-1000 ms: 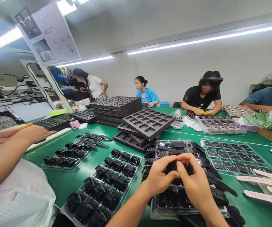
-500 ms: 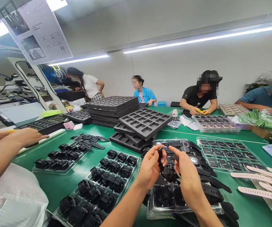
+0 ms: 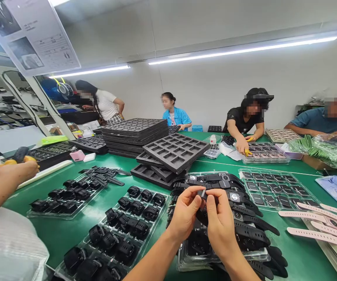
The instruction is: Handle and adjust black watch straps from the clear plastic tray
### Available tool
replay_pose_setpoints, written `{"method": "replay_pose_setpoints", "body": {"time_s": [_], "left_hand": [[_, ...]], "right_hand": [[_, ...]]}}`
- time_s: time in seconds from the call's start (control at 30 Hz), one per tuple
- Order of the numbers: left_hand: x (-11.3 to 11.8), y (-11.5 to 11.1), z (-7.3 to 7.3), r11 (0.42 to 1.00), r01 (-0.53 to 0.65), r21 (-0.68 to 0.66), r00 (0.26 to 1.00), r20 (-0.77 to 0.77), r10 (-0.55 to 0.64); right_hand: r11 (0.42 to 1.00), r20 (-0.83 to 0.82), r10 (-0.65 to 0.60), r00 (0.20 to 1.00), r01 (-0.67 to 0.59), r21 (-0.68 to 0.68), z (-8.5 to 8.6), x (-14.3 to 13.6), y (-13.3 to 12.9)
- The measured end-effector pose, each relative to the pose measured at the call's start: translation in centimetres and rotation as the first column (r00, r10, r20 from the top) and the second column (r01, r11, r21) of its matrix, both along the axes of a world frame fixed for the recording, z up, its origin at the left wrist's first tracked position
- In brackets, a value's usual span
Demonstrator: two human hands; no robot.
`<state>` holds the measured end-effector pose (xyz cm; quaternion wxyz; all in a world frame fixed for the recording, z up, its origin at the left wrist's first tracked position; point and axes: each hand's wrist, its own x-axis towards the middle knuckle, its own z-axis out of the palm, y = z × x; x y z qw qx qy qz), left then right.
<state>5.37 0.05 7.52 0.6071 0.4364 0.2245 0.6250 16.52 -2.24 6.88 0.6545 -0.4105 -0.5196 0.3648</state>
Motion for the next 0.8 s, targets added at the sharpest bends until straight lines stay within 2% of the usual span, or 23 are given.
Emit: {"method": "replay_pose_setpoints", "body": {"time_s": [0.13, 0.23, 0.3, 0.43, 0.53, 0.6, 0.7, 0.8], "left_hand": [[-0.3, 0.2, 0.1, 0.998, -0.061, 0.003, 0.998, -0.033, 0.061], [-0.4, 0.3, 0.0, 0.999, -0.053, -0.002, 0.996, -0.067, 0.053], [-0.4, 0.3, -0.1, 0.998, -0.059, 0.001, 0.995, -0.086, 0.059], [-0.3, 0.4, 0.0, 0.995, -0.096, 0.009, 0.991, -0.095, 0.097], [-0.1, 0.2, 0.1, 0.998, -0.058, 0.003, 0.99, -0.13, 0.058], [0.0, 0.2, 0.2, 0.999, -0.047, 0.02, 0.985, -0.166, 0.05], [-0.3, 0.3, 0.2, 1.0, -0.006, 0.022, 0.985, -0.172, 0.01], [-0.8, 0.6, 0.0, 0.988, 0.151, -0.014, 0.973, -0.174, -0.152]], "right_hand": [[0.996, -0.107, 0.082, 0.991, -0.083, -0.01, -0.2, 0.2, 0.3], [0.997, -0.28, 0.048, 0.959, -0.062, -0.04, 0.1, 0.4, 0.6], [0.993, -0.353, 0.061, 0.934, -0.091, -0.07, 0.5, 0.5, 0.7], [0.974, -0.392, 0.117, 0.912, -0.183, -0.134, 1.1, 0.3, 0.8], [0.98, -0.428, 0.098, 0.898, -0.163, -0.117, 1.1, 0.1, 0.8], [0.985, -0.411, 0.087, 0.908, -0.14, -0.102, 1.0, 0.2, 0.8], [0.981, -0.261, 0.115, 0.959, -0.15, -0.122, 1.2, 1.0, 0.8], [0.952, -0.086, 0.255, 0.963, -0.266, -0.152, 1.7, 2.3, 0.7]]}}
